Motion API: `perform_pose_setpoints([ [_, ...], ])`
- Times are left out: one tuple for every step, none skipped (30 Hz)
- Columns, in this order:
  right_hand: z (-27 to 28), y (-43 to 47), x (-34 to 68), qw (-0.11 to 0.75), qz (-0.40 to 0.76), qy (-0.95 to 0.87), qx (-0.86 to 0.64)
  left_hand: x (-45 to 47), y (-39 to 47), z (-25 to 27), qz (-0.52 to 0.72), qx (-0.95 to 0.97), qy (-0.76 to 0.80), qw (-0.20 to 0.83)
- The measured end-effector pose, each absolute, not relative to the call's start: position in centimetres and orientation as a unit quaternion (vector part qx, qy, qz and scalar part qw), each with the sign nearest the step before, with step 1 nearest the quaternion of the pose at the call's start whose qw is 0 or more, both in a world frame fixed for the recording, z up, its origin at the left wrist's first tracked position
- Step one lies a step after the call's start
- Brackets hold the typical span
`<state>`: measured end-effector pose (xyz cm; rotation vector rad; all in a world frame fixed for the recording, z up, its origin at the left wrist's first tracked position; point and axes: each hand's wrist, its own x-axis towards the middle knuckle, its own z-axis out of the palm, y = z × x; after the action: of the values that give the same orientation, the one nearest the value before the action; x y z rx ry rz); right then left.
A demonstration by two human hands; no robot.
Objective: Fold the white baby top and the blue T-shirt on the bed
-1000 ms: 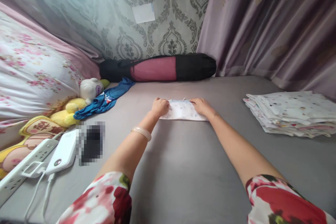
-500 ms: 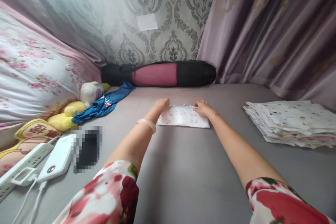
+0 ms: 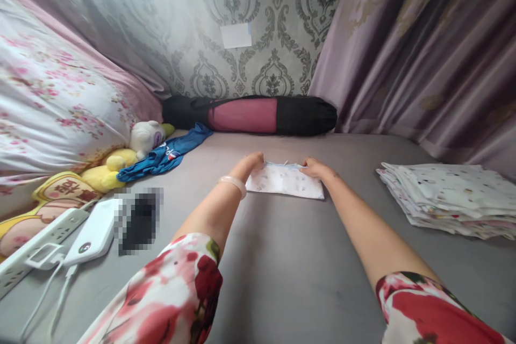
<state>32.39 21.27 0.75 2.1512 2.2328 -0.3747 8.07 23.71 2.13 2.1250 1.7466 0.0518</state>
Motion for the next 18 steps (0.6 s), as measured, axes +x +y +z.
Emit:
perform_pose_setpoints([
  [0.6, 21.2, 32.3, 0.005, -0.117, 0.714, 0.691, 8.2, 23.6, 2.1, 0.005, 0.754, 0.63, 0.185],
  [0.3, 21.2, 32.3, -0.001, -0.113, 0.713, 0.692, 8.3, 23.4, 2.0, -0.012, 0.751, 0.637, 0.174],
  [0.1, 21.1, 32.2, -0.008, -0.108, 0.712, 0.693, 8.5, 23.1, 2.0, -0.026, 0.748, 0.643, 0.162],
  [-0.1, 21.0, 32.2, -0.016, -0.104, 0.711, 0.695, 8.7, 22.8, 2.0, -0.029, 0.748, 0.646, 0.149],
  [-0.2, 20.8, 32.1, -0.025, -0.1, 0.71, 0.696, 8.8, 22.4, 2.0, -0.028, 0.748, 0.649, 0.138],
  [-0.4, 20.6, 32.1, -0.034, -0.097, 0.709, 0.698, 8.9, 21.9, 2.0, -0.024, 0.748, 0.651, 0.127],
  [-0.4, 20.4, 32.1, -0.044, -0.094, 0.708, 0.699, 8.9, 21.5, 2.0, -0.019, 0.749, 0.652, 0.118],
  [-0.4, 20.2, 32.2, -0.055, -0.092, 0.707, 0.699, 8.9, 21.0, 2.1, -0.012, 0.75, 0.652, 0.11],
  [-0.4, 20.0, 32.2, -0.065, -0.09, 0.707, 0.698, 8.8, 20.4, 2.2, -0.005, 0.753, 0.65, 0.103],
  [-0.3, 19.7, 32.2, -0.075, -0.09, 0.709, 0.696, 8.7, 19.9, 2.3, 0.002, 0.755, 0.648, 0.098],
  [-0.1, 19.5, 32.3, -0.085, -0.091, 0.711, 0.693, 8.5, 19.5, 2.4, 0.009, 0.757, 0.647, 0.093],
  [0.2, 19.2, 32.3, -0.094, -0.092, 0.713, 0.689, 8.3, 19.0, 2.6, 0.017, 0.759, 0.645, 0.088],
  [0.5, 19.0, 32.4, -0.103, -0.095, 0.716, 0.684, 8.1, 18.7, 2.9, 0.025, 0.76, 0.644, 0.084],
  [0.9, 18.7, 32.4, -0.112, -0.098, 0.72, 0.678, 7.9, 18.4, 3.2, 0.032, 0.761, 0.643, 0.08],
  [1.4, 18.5, 32.5, -0.119, -0.1, 0.722, 0.674, 7.7, 18.2, 3.6, 0.039, 0.762, 0.642, 0.076],
  [1.8, 18.3, 32.6, -0.127, -0.102, 0.725, 0.669, 7.5, 18.0, 4.0, 0.047, 0.763, 0.64, 0.072],
  [2.3, 18.1, 32.7, -0.137, -0.103, 0.727, 0.665, 7.3, 17.8, 4.4, 0.055, 0.765, 0.638, 0.069],
  [2.8, 17.9, 32.8, -0.15, -0.104, 0.729, 0.66, 7.1, 17.7, 4.9, 0.063, 0.766, 0.636, 0.066],
])
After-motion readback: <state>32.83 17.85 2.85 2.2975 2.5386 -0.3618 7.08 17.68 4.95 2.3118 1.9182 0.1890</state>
